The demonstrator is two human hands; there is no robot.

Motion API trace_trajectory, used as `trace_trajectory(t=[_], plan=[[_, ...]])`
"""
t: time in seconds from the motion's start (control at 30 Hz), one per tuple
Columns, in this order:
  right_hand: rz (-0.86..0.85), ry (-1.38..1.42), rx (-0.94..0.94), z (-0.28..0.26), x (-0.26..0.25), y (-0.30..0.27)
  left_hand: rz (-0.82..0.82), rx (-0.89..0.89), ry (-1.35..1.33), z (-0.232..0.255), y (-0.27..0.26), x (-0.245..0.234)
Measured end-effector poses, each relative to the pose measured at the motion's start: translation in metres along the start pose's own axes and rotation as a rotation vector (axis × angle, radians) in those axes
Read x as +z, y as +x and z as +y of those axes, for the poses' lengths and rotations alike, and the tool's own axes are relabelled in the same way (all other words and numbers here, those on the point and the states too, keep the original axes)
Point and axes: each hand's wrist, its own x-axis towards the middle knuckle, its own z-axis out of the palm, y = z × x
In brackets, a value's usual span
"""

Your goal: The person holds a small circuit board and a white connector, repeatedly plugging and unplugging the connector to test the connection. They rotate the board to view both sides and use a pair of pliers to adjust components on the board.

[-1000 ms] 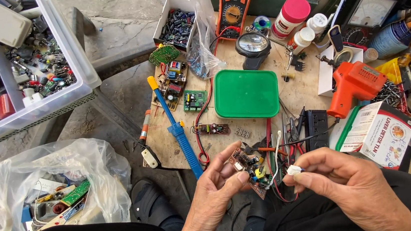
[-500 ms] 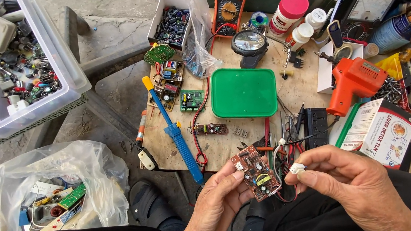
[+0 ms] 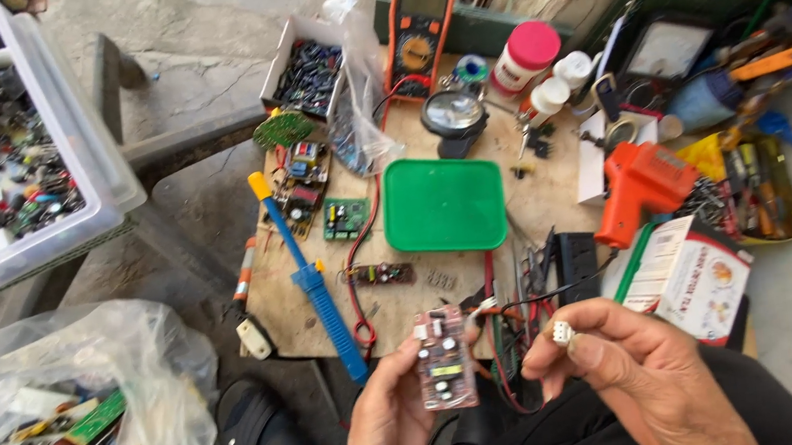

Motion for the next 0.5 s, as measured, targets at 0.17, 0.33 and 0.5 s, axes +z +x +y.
trace_trajectory(t=[0.17, 0.33, 0.5], plan=[[-0.012, 0.132, 0.07, 0.0, -0.004, 0.002, -0.087, 0.021, -0.071, -0.002, 0.011, -0.015], [0.066, 0.124, 0.068, 0.008, -0.011, 0.001, 0.006, 0.029, 0.008, 0.001, -0.001, -0.002], [0.088, 0.034, 0.05, 0.008, -0.004, 0.002, -0.101, 0.225, 0.44, -0.005, 0.003, -0.017]])
